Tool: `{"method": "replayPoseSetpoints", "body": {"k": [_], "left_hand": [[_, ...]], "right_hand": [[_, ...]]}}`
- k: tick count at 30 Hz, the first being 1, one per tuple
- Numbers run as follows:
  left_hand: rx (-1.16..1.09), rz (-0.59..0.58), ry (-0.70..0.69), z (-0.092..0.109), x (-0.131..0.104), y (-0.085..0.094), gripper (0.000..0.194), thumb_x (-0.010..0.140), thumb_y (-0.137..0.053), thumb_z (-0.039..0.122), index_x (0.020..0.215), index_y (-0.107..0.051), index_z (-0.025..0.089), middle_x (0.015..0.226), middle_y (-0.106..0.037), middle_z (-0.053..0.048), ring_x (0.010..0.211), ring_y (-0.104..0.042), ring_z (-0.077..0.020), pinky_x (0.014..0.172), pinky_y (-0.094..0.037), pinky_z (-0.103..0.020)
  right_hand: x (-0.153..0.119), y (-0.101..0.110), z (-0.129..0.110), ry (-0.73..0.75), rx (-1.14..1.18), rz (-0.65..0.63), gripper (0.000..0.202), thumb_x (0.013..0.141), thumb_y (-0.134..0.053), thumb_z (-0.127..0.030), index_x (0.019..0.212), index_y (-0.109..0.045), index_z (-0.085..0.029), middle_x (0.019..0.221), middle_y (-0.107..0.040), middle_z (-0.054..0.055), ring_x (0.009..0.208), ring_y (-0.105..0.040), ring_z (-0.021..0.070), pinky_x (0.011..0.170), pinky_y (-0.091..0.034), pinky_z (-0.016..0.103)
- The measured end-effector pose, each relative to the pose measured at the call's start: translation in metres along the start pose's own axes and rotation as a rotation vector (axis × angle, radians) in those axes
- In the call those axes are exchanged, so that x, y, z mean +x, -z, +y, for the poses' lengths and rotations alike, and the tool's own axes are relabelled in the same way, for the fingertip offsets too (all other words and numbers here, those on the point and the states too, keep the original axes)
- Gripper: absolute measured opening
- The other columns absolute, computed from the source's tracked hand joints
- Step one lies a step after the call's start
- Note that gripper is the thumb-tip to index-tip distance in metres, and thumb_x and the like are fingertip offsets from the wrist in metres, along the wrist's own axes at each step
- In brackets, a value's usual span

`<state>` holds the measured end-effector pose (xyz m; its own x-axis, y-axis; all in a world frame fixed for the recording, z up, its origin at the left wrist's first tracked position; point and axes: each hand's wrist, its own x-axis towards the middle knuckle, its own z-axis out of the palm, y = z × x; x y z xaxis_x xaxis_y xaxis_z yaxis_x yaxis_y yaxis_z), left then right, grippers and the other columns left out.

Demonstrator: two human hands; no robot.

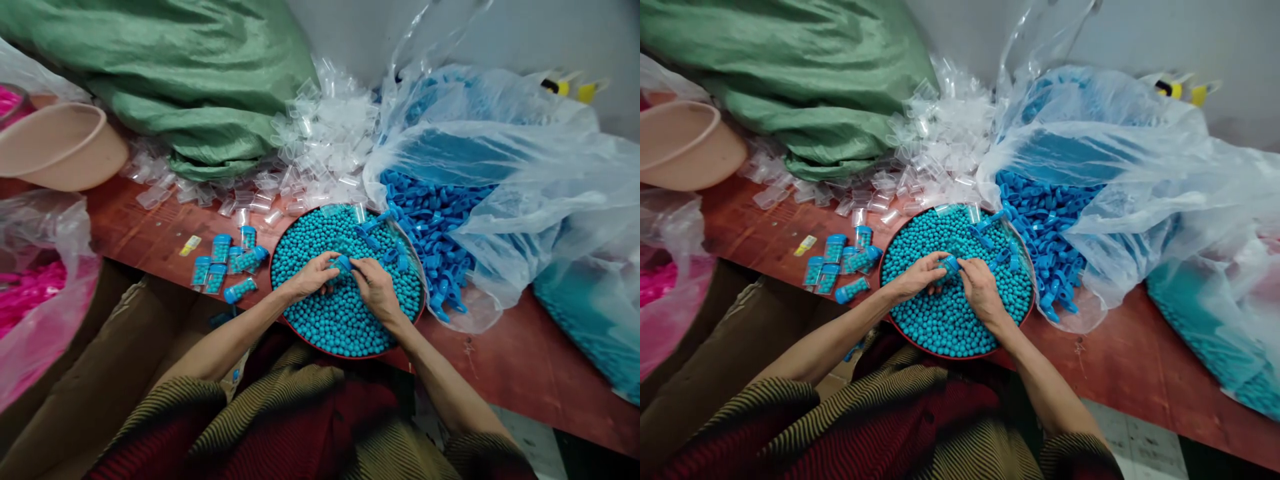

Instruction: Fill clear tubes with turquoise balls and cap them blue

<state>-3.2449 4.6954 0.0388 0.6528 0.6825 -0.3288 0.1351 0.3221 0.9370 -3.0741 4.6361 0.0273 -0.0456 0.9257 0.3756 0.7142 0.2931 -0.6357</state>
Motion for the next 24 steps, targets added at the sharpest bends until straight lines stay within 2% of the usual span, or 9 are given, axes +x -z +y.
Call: {"method": "replayPoseSetpoints", "body": {"k": [3, 6, 12, 15, 17, 20, 22, 24], "left_hand": [[-0.040, -0.001, 0.002, 0.000, -0.002, -0.001, 0.051, 0.080, -0.058, 0.034, 0.125, -0.043, 0.018, 0.076, -0.049, 0.003, 0.050, -0.051, -0.0052, 0.038, -0.035, -0.016], [-0.076, 0.003, 0.005, 0.001, -0.004, -0.004, 0.055, 0.078, -0.060, 0.034, 0.129, -0.043, 0.019, 0.076, -0.050, 0.003, 0.050, -0.050, -0.0047, 0.039, -0.035, -0.015], [-0.070, 0.114, -0.010, -0.001, -0.008, -0.014, 0.037, 0.077, -0.060, 0.033, 0.109, -0.053, 0.017, 0.065, -0.047, 0.005, 0.042, -0.042, -0.0029, 0.035, -0.028, -0.015], [-0.106, 0.152, -0.055, 0.000, -0.010, -0.016, 0.035, 0.077, -0.059, 0.034, 0.108, -0.051, 0.018, 0.065, -0.047, 0.006, 0.041, -0.044, -0.0032, 0.034, -0.028, -0.015], [-0.115, 0.118, -0.077, 0.003, -0.011, -0.015, 0.037, 0.078, -0.057, 0.035, 0.110, -0.047, 0.020, 0.067, -0.049, 0.006, 0.042, -0.049, -0.0050, 0.034, -0.031, -0.015], [-0.093, 0.045, -0.077, 0.006, -0.012, -0.011, 0.036, 0.079, -0.055, 0.035, 0.109, -0.042, 0.021, 0.067, -0.050, 0.007, 0.045, -0.055, -0.0070, 0.036, -0.033, -0.014], [-0.046, 0.029, -0.087, 0.006, -0.011, -0.011, 0.034, 0.080, -0.056, 0.034, 0.107, -0.041, 0.021, 0.068, -0.050, 0.006, 0.045, -0.053, -0.0055, 0.037, -0.033, -0.014], [0.018, 0.027, -0.100, 0.005, -0.011, -0.013, 0.032, 0.080, -0.056, 0.033, 0.106, -0.043, 0.020, 0.070, -0.051, 0.006, 0.043, -0.048, -0.0035, 0.038, -0.034, -0.014]], "right_hand": [[-0.004, -0.001, 0.001, 0.125, -0.137, -0.033, 0.031, 0.092, -0.037, -0.018, 0.111, -0.062, -0.015, 0.089, -0.062, 0.009, 0.086, -0.055, 0.0200, 0.078, -0.049, 0.034], [-0.008, -0.001, 0.002, 0.207, -0.181, -0.045, 0.033, 0.092, -0.036, -0.016, 0.117, -0.059, -0.015, 0.091, -0.060, 0.010, 0.086, -0.053, 0.0201, 0.076, -0.049, 0.033], [-0.015, -0.003, -0.003, 0.270, -0.095, -0.050, 0.035, 0.091, -0.037, -0.012, 0.119, -0.057, -0.015, 0.093, -0.062, 0.012, 0.083, -0.054, 0.0191, 0.074, -0.050, 0.034], [-0.009, 0.002, -0.003, 0.157, 0.069, -0.008, 0.027, 0.090, -0.045, -0.020, 0.111, -0.062, -0.018, 0.093, -0.063, 0.009, 0.087, -0.057, 0.0186, 0.076, -0.051, 0.034], [-0.002, 0.006, 0.000, -0.055, 0.208, 0.042, 0.025, 0.085, -0.055, -0.030, 0.107, -0.064, -0.019, 0.090, -0.064, 0.007, 0.083, -0.060, 0.0184, 0.074, -0.052, 0.034], [0.005, 0.008, 0.004, -0.371, 0.424, -0.003, 0.040, 0.077, -0.063, -0.044, 0.106, -0.063, -0.017, 0.076, -0.064, 0.003, 0.064, -0.061, 0.0163, 0.063, -0.053, 0.033], [0.007, 0.009, 0.003, -0.406, 0.480, -0.054, 0.047, 0.077, -0.061, -0.047, 0.114, -0.060, -0.017, 0.080, -0.067, 0.003, 0.067, -0.062, 0.0168, 0.067, -0.054, 0.034], [0.008, 0.010, -0.001, -0.315, 0.410, -0.111, 0.049, 0.083, -0.054, -0.043, 0.125, -0.054, -0.019, 0.100, -0.067, 0.007, 0.087, -0.064, 0.0202, 0.083, -0.051, 0.038]]}}
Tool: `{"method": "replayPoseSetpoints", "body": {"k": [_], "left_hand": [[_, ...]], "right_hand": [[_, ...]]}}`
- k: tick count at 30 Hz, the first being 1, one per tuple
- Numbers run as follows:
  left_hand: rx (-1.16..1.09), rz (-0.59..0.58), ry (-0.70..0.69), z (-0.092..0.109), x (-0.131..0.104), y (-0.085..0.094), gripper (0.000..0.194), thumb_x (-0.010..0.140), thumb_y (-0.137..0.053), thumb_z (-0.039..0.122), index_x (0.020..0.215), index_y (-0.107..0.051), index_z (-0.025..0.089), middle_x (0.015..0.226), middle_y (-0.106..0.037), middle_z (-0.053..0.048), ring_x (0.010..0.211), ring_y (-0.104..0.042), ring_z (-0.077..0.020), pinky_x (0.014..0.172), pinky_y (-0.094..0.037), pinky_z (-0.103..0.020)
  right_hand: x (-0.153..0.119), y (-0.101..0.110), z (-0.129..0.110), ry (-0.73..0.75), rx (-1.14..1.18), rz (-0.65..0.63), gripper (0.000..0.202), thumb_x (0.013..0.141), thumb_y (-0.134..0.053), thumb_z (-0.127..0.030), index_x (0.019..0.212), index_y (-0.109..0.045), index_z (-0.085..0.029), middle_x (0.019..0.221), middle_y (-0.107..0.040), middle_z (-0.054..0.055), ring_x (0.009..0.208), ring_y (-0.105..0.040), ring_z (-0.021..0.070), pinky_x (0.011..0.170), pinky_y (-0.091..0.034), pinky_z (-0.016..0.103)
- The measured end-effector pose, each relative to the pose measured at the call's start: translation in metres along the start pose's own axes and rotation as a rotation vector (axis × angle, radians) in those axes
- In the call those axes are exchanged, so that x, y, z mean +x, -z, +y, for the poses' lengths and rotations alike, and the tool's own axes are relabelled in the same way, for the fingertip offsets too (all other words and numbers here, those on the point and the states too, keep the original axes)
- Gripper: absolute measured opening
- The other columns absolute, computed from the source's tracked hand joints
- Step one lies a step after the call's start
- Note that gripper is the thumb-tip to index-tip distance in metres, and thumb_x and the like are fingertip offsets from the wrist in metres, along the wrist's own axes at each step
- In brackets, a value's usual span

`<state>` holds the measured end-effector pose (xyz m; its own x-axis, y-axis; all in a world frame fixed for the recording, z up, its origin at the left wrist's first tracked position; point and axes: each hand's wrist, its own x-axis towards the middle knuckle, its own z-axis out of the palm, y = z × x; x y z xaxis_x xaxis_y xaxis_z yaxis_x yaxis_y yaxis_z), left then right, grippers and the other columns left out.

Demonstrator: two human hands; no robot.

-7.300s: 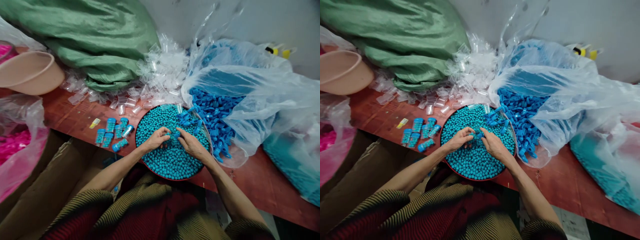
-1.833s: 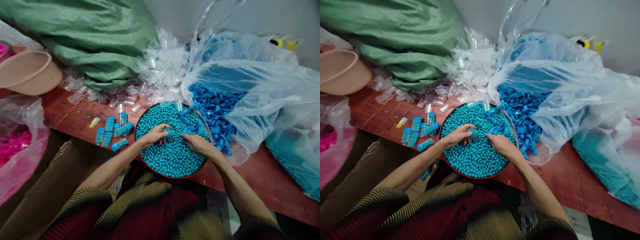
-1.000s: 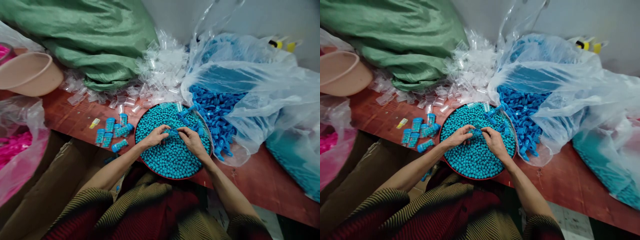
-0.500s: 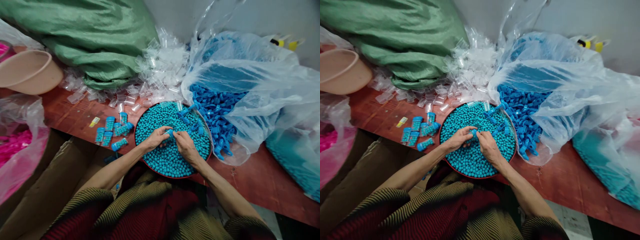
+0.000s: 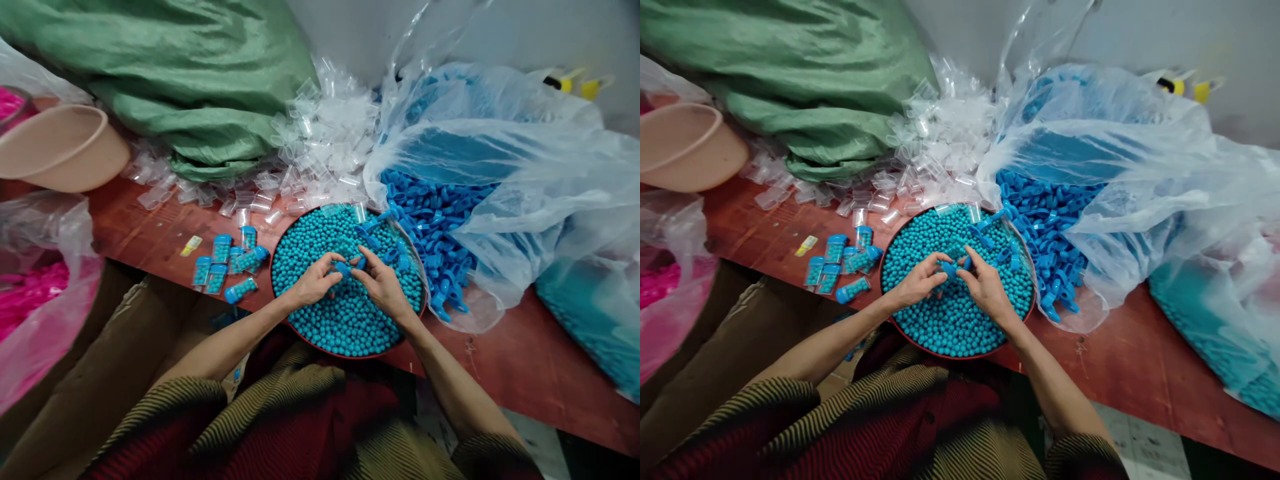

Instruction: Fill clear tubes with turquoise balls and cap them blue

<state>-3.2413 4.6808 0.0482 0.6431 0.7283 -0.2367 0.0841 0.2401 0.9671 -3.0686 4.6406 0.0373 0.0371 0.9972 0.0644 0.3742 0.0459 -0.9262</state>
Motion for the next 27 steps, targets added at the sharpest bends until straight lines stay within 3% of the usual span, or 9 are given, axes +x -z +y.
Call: {"method": "replayPoseSetpoints", "body": {"k": [2, 4, 6, 8, 14, 16, 20, 24, 27], "left_hand": [[0.038, 0.032, 0.008, -0.001, 0.000, -0.005, 0.031, 0.080, -0.055, 0.030, 0.107, -0.043, 0.020, 0.070, -0.050, 0.006, 0.043, -0.045, -0.0030, 0.040, -0.034, -0.015], [0.027, 0.103, 0.028, -0.001, 0.000, -0.009, 0.034, 0.081, -0.053, 0.029, 0.112, -0.042, 0.020, 0.069, -0.050, 0.006, 0.043, -0.042, -0.0033, 0.040, -0.033, -0.016], [0.002, 0.152, 0.036, 0.000, -0.002, -0.012, 0.042, 0.082, -0.052, 0.028, 0.121, -0.039, 0.021, 0.068, -0.048, 0.006, 0.044, -0.040, -0.0037, 0.042, -0.032, -0.017], [0.018, 0.165, 0.005, 0.002, -0.003, -0.013, 0.045, 0.082, -0.051, 0.028, 0.125, -0.040, 0.020, 0.066, -0.046, 0.006, 0.048, -0.039, -0.0047, 0.046, -0.034, -0.018], [0.089, 0.129, -0.057, 0.003, -0.003, -0.015, 0.024, 0.083, -0.050, 0.029, 0.101, -0.052, 0.015, 0.067, -0.051, 0.003, 0.061, -0.046, -0.0088, 0.059, -0.037, -0.021], [0.102, 0.162, -0.057, 0.000, -0.003, -0.018, 0.020, 0.083, -0.051, 0.030, 0.097, -0.053, 0.015, 0.066, -0.051, 0.003, 0.062, -0.047, -0.0098, 0.061, -0.039, -0.022], [0.053, 0.286, -0.066, -0.003, -0.001, -0.021, 0.020, 0.083, -0.051, 0.028, 0.097, -0.056, 0.015, 0.082, -0.057, 0.000, 0.078, -0.052, -0.0124, 0.074, -0.042, -0.024], [-0.043, 0.185, -0.046, -0.004, -0.001, -0.015, 0.030, 0.082, -0.053, 0.030, 0.107, -0.055, 0.015, 0.095, -0.060, -0.002, 0.087, -0.054, -0.0137, 0.085, -0.042, -0.026], [-0.052, 0.139, -0.045, -0.008, -0.004, -0.011, 0.029, 0.082, -0.055, 0.032, 0.105, -0.055, 0.015, 0.095, -0.060, -0.002, 0.089, -0.055, -0.0143, 0.086, -0.043, -0.026]], "right_hand": [[-0.001, -0.002, -0.006, 0.085, -0.146, -0.110, 0.050, 0.087, -0.047, -0.040, 0.133, -0.047, -0.020, 0.118, -0.061, 0.011, 0.108, -0.058, 0.0237, 0.095, -0.045, 0.041], [-0.004, -0.006, -0.011, 0.135, -0.289, -0.219, 0.060, 0.086, -0.049, -0.043, 0.139, -0.037, -0.018, 0.129, -0.053, 0.015, 0.118, -0.052, 0.0278, 0.096, -0.044, 0.045], [-0.008, -0.012, -0.012, 0.157, -0.420, -0.249, 0.082, 0.078, -0.059, -0.049, 0.144, -0.024, -0.013, 0.132, -0.047, 0.022, 0.116, -0.052, 0.0331, 0.090, -0.047, 0.049], [-0.013, -0.021, -0.009, 0.171, -0.529, -0.192, 0.095, 0.072, -0.065, -0.049, 0.143, -0.019, -0.008, 0.125, -0.049, 0.026, 0.106, -0.057, 0.0356, 0.079, -0.051, 0.049], [-0.024, -0.040, -0.002, 0.272, -0.648, 0.052, 0.067, 0.076, -0.058, -0.036, 0.131, -0.033, -0.007, 0.102, -0.058, 0.018, 0.083, -0.062, 0.0286, 0.061, -0.053, 0.039], [-0.024, -0.037, -0.010, 0.236, -0.701, 0.013, 0.061, 0.076, -0.056, -0.032, 0.128, -0.035, -0.007, 0.099, -0.058, 0.017, 0.078, -0.061, 0.0273, 0.056, -0.051, 0.037], [-0.019, -0.025, -0.030, 0.185, -0.674, -0.196, 0.061, 0.078, -0.056, -0.030, 0.132, -0.032, -0.012, 0.107, -0.055, 0.015, 0.084, -0.061, 0.0253, 0.060, -0.052, 0.035], [-0.018, -0.025, -0.032, 0.203, -0.651, -0.174, 0.074, 0.080, -0.058, -0.037, 0.139, -0.021, -0.013, 0.114, -0.052, 0.017, 0.093, -0.060, 0.0277, 0.065, -0.053, 0.037], [-0.021, -0.034, -0.025, 0.238, -0.710, -0.140, 0.080, 0.081, -0.057, -0.036, 0.143, -0.014, -0.011, 0.109, -0.053, 0.018, 0.083, -0.062, 0.0264, 0.058, -0.052, 0.035]]}}
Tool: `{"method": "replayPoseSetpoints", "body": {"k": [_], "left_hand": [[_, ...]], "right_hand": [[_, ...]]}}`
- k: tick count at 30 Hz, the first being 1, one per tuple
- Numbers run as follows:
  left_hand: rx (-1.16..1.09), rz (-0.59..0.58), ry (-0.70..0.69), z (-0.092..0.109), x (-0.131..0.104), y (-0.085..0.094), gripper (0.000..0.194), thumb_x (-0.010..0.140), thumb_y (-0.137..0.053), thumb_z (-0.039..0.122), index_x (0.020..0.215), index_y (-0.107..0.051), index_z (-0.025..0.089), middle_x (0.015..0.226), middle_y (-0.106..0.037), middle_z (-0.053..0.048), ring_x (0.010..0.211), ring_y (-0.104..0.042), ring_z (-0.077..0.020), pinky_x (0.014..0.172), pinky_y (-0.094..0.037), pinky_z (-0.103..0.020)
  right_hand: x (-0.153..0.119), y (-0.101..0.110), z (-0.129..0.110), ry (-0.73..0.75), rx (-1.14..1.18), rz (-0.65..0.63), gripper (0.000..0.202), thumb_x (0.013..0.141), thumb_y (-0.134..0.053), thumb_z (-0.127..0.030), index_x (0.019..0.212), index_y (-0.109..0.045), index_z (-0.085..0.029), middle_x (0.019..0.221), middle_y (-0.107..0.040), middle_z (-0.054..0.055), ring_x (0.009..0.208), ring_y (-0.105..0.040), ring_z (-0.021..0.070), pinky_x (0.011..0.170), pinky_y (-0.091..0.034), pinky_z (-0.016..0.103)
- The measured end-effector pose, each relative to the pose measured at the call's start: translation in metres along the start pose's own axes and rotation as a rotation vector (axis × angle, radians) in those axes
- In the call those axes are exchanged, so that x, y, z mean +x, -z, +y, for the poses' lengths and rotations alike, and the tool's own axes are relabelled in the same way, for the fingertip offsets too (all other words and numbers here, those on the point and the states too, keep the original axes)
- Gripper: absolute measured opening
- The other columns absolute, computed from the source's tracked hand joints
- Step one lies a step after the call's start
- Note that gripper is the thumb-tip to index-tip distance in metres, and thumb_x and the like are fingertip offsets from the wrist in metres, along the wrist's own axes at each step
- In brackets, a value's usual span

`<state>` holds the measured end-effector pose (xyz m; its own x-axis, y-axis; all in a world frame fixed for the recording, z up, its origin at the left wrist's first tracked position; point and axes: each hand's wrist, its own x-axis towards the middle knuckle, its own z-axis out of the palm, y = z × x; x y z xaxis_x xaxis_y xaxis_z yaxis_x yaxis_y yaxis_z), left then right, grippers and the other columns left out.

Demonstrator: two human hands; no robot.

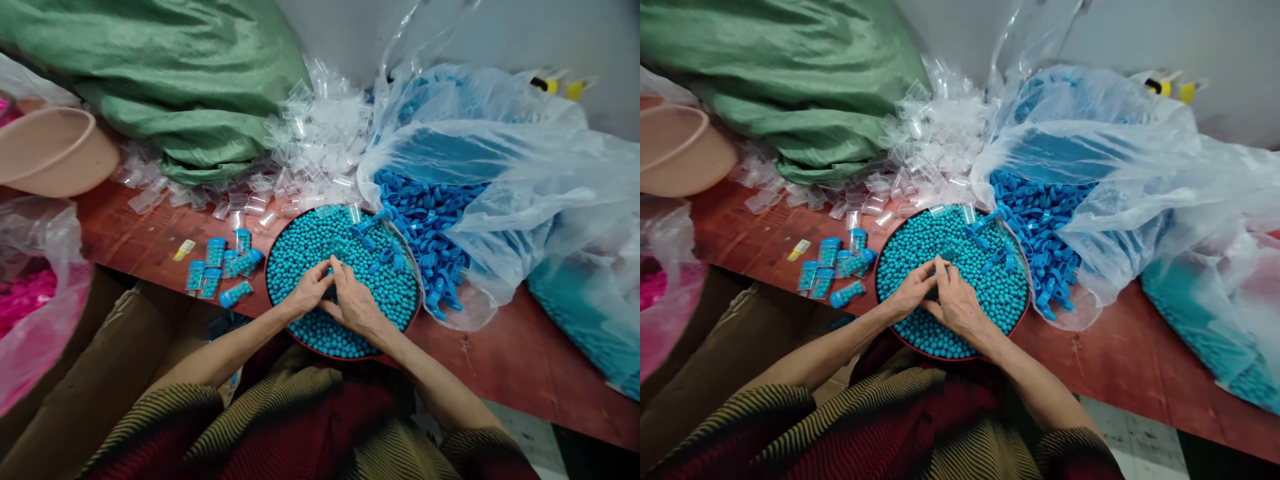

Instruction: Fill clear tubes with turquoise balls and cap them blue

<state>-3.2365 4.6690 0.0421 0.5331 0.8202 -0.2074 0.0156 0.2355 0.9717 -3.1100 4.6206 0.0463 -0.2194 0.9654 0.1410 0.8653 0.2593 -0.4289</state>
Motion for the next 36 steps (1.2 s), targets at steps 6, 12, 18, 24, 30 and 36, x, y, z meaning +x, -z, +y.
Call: {"method": "replayPoseSetpoints", "body": {"k": [6, 12, 18, 24, 30, 36], "left_hand": [[0.184, 0.143, -0.123, -0.006, -0.008, -0.006, 0.017, 0.083, -0.048, 0.022, 0.098, -0.054, 0.018, 0.086, -0.058, 0.000, 0.082, -0.053, -0.0134, 0.079, -0.044, -0.025], [0.461, 0.221, -0.119, 0.013, -0.019, 0.028, 0.022, 0.085, -0.045, 0.028, 0.102, -0.054, 0.020, 0.082, -0.055, 0.000, 0.071, -0.049, -0.0128, 0.070, -0.045, -0.026], [0.921, 0.695, -0.081, 0.029, -0.044, 0.121, 0.033, 0.082, -0.048, 0.031, 0.111, -0.056, 0.017, 0.089, -0.060, -0.005, 0.081, -0.056, -0.0195, 0.077, -0.045, -0.034], [1.246, 0.674, -0.240, 0.022, -0.024, 0.096, 0.029, 0.087, -0.046, 0.027, 0.108, -0.059, 0.014, 0.100, -0.062, -0.011, 0.093, -0.055, -0.0247, 0.086, -0.041, -0.038], [1.217, 0.259, -0.227, 0.008, 0.033, 0.021, 0.027, 0.088, -0.048, 0.029, 0.111, -0.056, 0.018, 0.102, -0.060, -0.009, 0.096, -0.055, -0.0218, 0.086, -0.043, -0.033], [1.238, 0.160, -0.176, -0.007, 0.050, 0.009, 0.024, 0.084, -0.054, 0.028, 0.107, -0.057, 0.021, 0.100, -0.058, -0.007, 0.097, -0.054, -0.0229, 0.082, -0.043, -0.033]], "right_hand": [[0.001, -0.008, -0.009, 0.006, -0.079, 0.002, 0.087, 0.078, -0.058, -0.044, 0.143, -0.015, -0.005, 0.103, -0.055, 0.018, 0.071, -0.061, 0.0246, 0.050, -0.049, 0.033], [0.008, 0.012, -0.002, 0.015, -0.127, -0.078, 0.061, 0.086, -0.050, -0.044, 0.137, -0.036, -0.014, 0.106, -0.062, 0.015, 0.081, -0.064, 0.0225, 0.056, -0.047, 0.028], [0.012, 0.033, 0.066, -0.575, -0.474, 0.013, 0.044, 0.091, -0.041, -0.049, 0.091, -0.062, -0.011, 0.072, -0.067, 0.014, 0.065, -0.063, 0.0231, 0.053, -0.035, 0.028], [0.021, 0.020, 0.084, -0.483, -0.554, 0.022, 0.031, 0.089, -0.048, -0.040, 0.089, -0.059, -0.012, 0.081, -0.065, 0.014, 0.067, -0.059, 0.0215, 0.052, -0.029, 0.029], [0.018, 0.011, 0.073, -0.239, -0.600, 0.018, 0.016, 0.088, -0.044, -0.022, 0.082, -0.058, -0.015, 0.080, -0.062, 0.011, 0.075, -0.055, 0.0221, 0.061, -0.032, 0.031], [0.006, 0.006, 0.079, -0.156, -0.421, 0.031, 0.025, 0.086, -0.047, -0.017, 0.109, -0.054, -0.010, 0.088, -0.063, 0.012, 0.081, -0.054, 0.0237, 0.067, -0.038, 0.032]]}}
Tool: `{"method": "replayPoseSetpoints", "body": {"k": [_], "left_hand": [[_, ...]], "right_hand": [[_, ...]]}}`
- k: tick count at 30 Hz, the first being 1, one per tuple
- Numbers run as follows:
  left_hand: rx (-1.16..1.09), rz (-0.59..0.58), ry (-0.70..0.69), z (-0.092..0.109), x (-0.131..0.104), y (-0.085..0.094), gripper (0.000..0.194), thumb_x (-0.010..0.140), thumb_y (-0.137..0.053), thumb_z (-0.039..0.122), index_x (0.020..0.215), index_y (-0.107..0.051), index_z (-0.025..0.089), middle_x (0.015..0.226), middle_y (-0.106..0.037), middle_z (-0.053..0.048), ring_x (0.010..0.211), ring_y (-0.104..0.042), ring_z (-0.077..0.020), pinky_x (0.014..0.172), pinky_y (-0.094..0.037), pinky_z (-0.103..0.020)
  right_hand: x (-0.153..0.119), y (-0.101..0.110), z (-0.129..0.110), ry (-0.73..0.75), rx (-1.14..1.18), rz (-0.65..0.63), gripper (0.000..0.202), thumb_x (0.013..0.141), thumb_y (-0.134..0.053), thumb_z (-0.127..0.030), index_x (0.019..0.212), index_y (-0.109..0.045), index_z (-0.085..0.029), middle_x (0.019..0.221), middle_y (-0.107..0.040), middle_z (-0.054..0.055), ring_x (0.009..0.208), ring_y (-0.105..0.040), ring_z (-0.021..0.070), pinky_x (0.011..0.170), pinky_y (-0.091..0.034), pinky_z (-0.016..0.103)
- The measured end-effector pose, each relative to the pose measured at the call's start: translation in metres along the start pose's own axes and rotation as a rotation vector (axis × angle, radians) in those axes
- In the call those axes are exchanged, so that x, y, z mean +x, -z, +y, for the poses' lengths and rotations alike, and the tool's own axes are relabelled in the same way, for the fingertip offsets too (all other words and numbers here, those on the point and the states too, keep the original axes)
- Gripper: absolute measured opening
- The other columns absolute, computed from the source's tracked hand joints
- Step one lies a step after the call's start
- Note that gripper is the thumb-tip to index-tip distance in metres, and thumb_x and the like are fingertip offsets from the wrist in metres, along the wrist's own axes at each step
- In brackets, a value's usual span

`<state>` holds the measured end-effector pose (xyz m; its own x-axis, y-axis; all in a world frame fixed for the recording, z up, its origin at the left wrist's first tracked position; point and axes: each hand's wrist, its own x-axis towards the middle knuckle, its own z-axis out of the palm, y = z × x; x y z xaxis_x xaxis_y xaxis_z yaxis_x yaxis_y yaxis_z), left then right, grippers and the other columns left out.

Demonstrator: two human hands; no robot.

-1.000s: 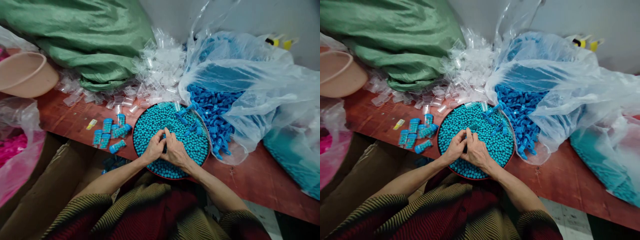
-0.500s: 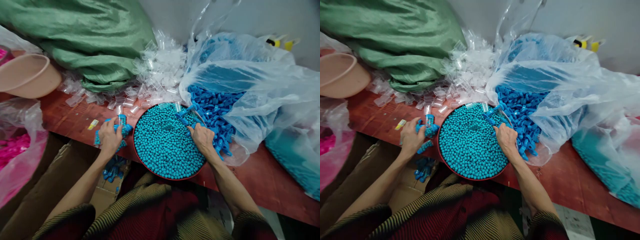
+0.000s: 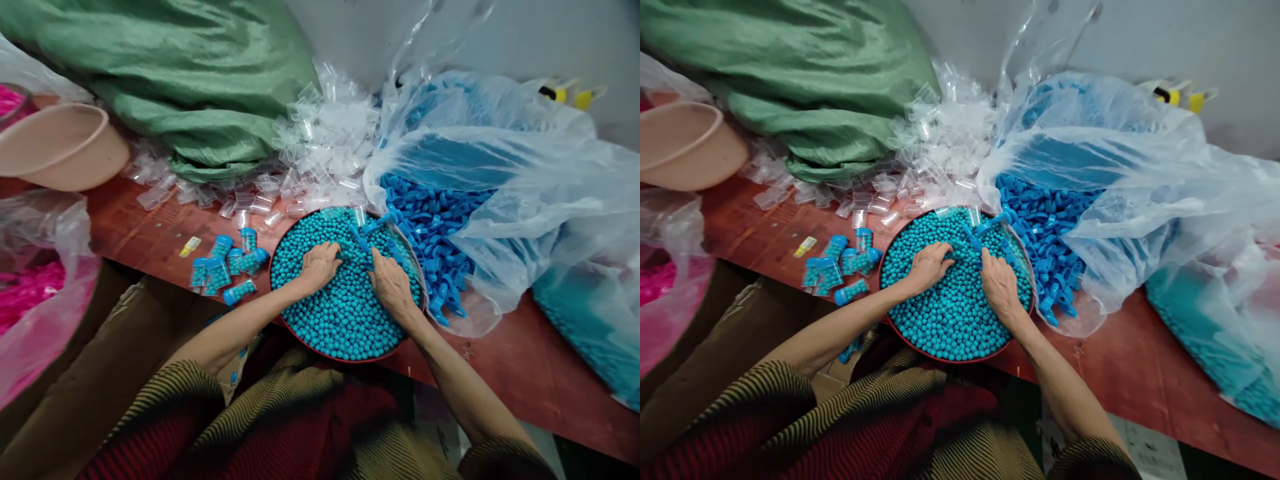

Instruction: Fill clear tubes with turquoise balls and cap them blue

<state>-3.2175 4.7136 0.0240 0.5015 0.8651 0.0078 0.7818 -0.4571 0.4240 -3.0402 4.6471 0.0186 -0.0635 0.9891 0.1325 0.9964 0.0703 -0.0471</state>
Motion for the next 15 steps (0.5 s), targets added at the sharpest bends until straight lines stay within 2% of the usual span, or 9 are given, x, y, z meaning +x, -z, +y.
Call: {"method": "replayPoseSetpoints", "body": {"k": [3, 6, 8, 11, 13, 15], "left_hand": [[0.028, -0.018, -0.015, 0.000, 0.000, -0.002, 0.025, 0.085, -0.054, 0.033, 0.107, -0.059, 0.022, 0.098, -0.057, -0.007, 0.095, -0.054, -0.0233, 0.080, -0.044, -0.033], [0.039, -0.023, -0.033, 0.001, 0.001, -0.002, 0.023, 0.086, -0.050, 0.030, 0.106, -0.058, 0.020, 0.102, -0.057, -0.008, 0.096, -0.054, -0.0234, 0.081, -0.044, -0.034], [0.014, -0.042, -0.047, 0.000, 0.002, -0.002, 0.022, 0.087, -0.048, 0.027, 0.105, -0.056, 0.018, 0.102, -0.059, -0.009, 0.097, -0.055, -0.0230, 0.084, -0.044, -0.034], [-0.045, -0.091, -0.050, -0.002, 0.004, -0.001, 0.024, 0.088, -0.044, 0.026, 0.108, -0.054, 0.017, 0.099, -0.063, -0.010, 0.095, -0.058, -0.0239, 0.084, -0.044, -0.035], [-0.082, -0.124, -0.039, -0.003, 0.006, 0.001, 0.026, 0.089, -0.042, 0.026, 0.110, -0.053, 0.017, 0.099, -0.065, -0.010, 0.094, -0.060, -0.0247, 0.083, -0.045, -0.036], [-0.111, -0.159, -0.034, -0.003, 0.008, 0.004, 0.027, 0.089, -0.042, 0.027, 0.111, -0.053, 0.017, 0.100, -0.066, -0.010, 0.095, -0.061, -0.0247, 0.084, -0.045, -0.036]], "right_hand": [[-0.004, 0.000, 0.000, 0.000, 0.003, -0.035, 0.019, 0.086, -0.053, -0.026, 0.098, -0.060, -0.012, 0.088, -0.062, 0.012, 0.084, -0.055, 0.0248, 0.067, -0.039, 0.031], [-0.007, 0.007, -0.002, -0.026, -0.042, -0.110, 0.020, 0.088, -0.051, -0.033, 0.090, -0.061, -0.016, 0.084, -0.062, 0.010, 0.077, -0.057, 0.0224, 0.057, -0.034, 0.028], [-0.007, 0.013, -0.003, -0.080, -0.037, -0.117, 0.024, 0.090, -0.047, -0.037, 0.095, -0.061, -0.017, 0.082, -0.064, 0.008, 0.071, -0.057, 0.0195, 0.053, -0.029, 0.027], [0.000, 0.016, -0.005, -0.142, -0.007, -0.039, 0.034, 0.093, -0.042, -0.039, 0.113, -0.059, -0.018, 0.082, -0.065, 0.007, 0.069, -0.058, 0.0185, 0.053, -0.029, 0.027], [0.009, 0.013, -0.009, -0.106, 0.020, 0.020, 0.039, 0.094, -0.038, -0.036, 0.124, -0.054, -0.016, 0.084, -0.065, 0.009, 0.071, -0.058, 0.0200, 0.056, -0.033, 0.027], [0.016, 0.006, -0.014, -0.010, 0.069, 0.053, 0.041, 0.095, -0.034, -0.029, 0.128, -0.051, -0.015, 0.084, -0.064, 0.010, 0.073, -0.057, 0.0212, 0.060, -0.038, 0.029]]}}
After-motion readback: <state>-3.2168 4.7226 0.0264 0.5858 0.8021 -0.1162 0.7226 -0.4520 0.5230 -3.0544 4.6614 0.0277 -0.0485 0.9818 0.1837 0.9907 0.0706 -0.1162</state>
